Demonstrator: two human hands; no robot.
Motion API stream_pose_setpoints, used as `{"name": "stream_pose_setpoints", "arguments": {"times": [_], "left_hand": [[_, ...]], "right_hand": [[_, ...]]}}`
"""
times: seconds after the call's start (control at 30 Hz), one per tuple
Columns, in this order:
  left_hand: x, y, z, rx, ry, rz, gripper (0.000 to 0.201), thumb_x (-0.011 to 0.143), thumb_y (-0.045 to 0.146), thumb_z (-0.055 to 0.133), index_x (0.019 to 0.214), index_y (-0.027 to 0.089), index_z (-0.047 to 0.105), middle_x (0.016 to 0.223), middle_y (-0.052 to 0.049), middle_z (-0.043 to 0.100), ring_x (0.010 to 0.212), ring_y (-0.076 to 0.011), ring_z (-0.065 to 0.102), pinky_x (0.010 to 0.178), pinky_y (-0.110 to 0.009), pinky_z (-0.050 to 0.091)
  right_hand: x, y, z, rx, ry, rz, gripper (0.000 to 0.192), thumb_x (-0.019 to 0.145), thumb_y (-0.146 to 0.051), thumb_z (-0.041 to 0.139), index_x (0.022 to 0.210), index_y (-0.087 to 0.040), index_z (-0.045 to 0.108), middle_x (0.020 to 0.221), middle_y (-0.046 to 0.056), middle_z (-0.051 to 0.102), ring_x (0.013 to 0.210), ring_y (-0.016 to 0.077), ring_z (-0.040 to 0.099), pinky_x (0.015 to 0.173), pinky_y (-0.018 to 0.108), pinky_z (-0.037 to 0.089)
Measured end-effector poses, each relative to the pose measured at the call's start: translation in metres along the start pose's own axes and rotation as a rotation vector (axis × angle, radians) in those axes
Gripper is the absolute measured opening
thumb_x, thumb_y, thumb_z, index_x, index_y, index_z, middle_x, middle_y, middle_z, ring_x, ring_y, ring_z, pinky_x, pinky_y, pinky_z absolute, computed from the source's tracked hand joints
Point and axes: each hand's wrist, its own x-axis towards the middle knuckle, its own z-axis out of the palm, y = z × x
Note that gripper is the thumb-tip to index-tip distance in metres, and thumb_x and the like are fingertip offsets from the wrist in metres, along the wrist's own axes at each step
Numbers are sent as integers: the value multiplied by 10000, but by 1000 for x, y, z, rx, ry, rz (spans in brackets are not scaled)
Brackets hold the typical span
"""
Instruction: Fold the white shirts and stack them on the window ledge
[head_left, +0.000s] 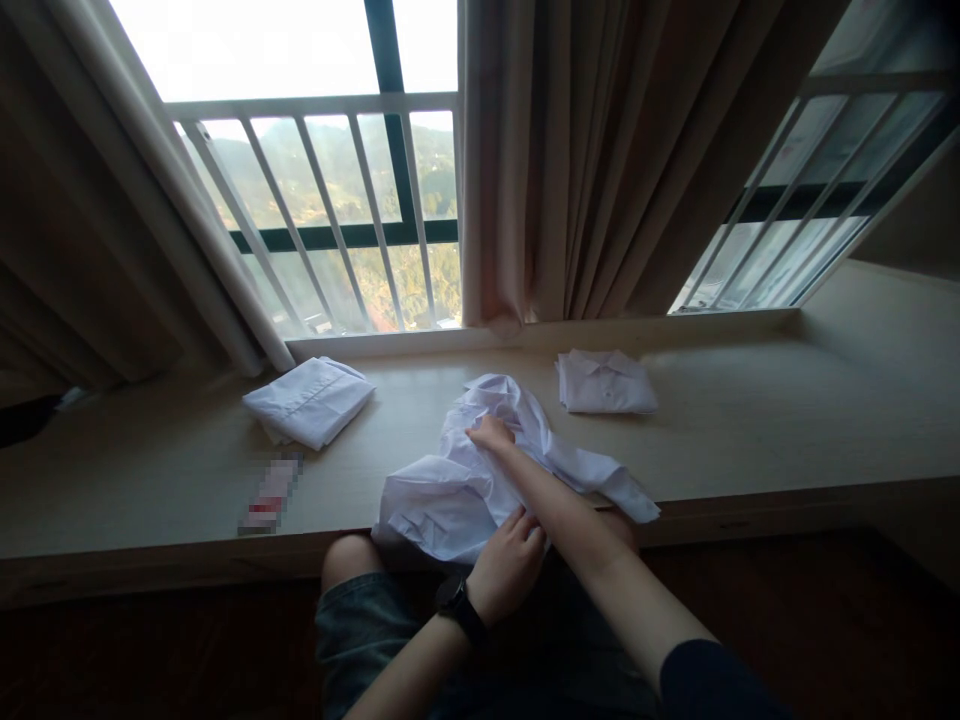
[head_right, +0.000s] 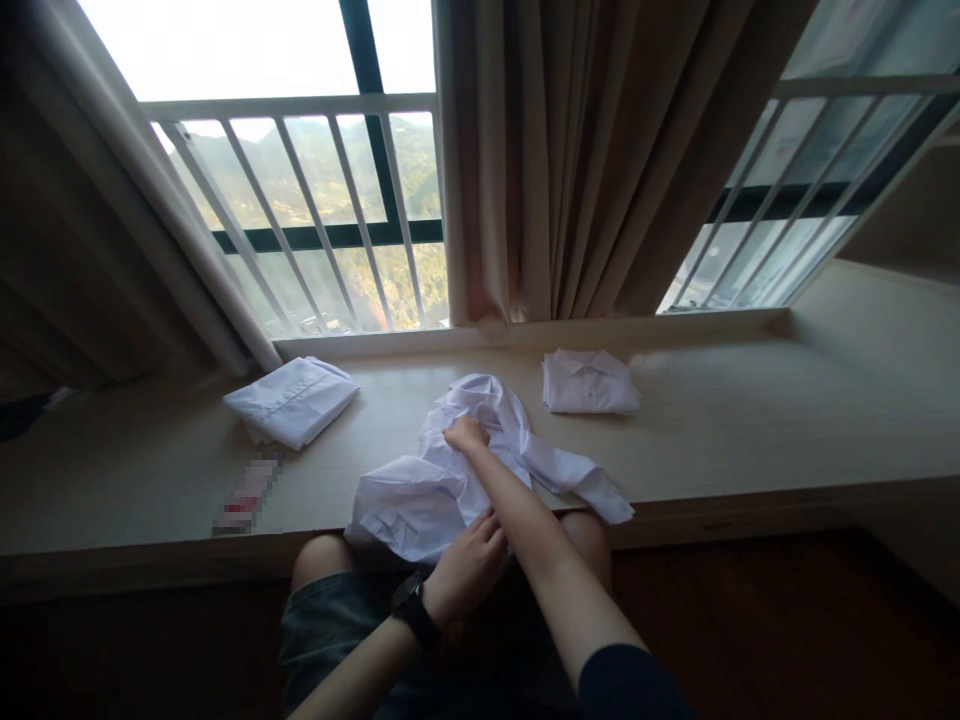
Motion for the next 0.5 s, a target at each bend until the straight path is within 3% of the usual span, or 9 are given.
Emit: {"name": "stream_pose_setpoints", "arguments": {"times": [0.07,0.13,0.2,0.3,0.37,0.43,0.5], "left_hand": [[-6,1,-9,-50,-32,10,380,891,98,514,1255,201,549,1341,-127,599,1270,-262,569,1088,-436,500],[-11,-5,-27,-127,15,-49,487,840,147,586,1313,247,525,1455,-111,524,1220,-265,608,1010,-419,547],[-11,-25,-55,-215,217,-184,593,796,173,605,1366,276,483,1505,-110,468,1138,-254,650,915,-402,576],[5,-73,-116,-353,684,-428,490,810,188,533,1295,254,507,1357,-110,564,965,-211,699,744,-336,571],[25,-108,-165,-488,903,-497,448,805,232,516,1252,264,528,1393,-90,543,943,-209,703,748,-342,557],[48,-133,-216,-700,1054,-457,464,795,276,468,1253,303,534,1475,-46,494,1015,-229,695,795,-372,555],[73,-142,-257,-854,988,-385,452,784,315,441,1216,303,573,1472,-21,520,1161,-268,641,877,-421,547]], "right_hand": [[2,-4,-6,58,59,2,280,854,-330,650,1040,-123,680,1082,201,690,1131,358,615,906,386,483],[5,-9,-21,136,113,-38,227,867,-266,576,1014,-123,674,1044,184,688,1101,327,611,871,349,479],[8,-16,-43,228,161,-105,231,877,-248,498,992,-131,661,1023,154,681,1040,278,610,814,302,474],[5,-33,-85,329,164,-216,278,872,-256,414,970,-147,650,955,94,671,857,193,603,678,241,460],[-8,-49,-118,447,67,-365,300,833,-258,434,1010,-164,657,880,48,665,729,150,579,602,213,450],[-34,-68,-153,624,-124,-602,374,769,-251,501,1097,-167,661,829,23,666,654,128,561,569,200,460],[-69,-91,-188,679,-275,-784,441,735,-237,540,1150,-153,666,809,13,674,644,116,566,580,191,482]]}}
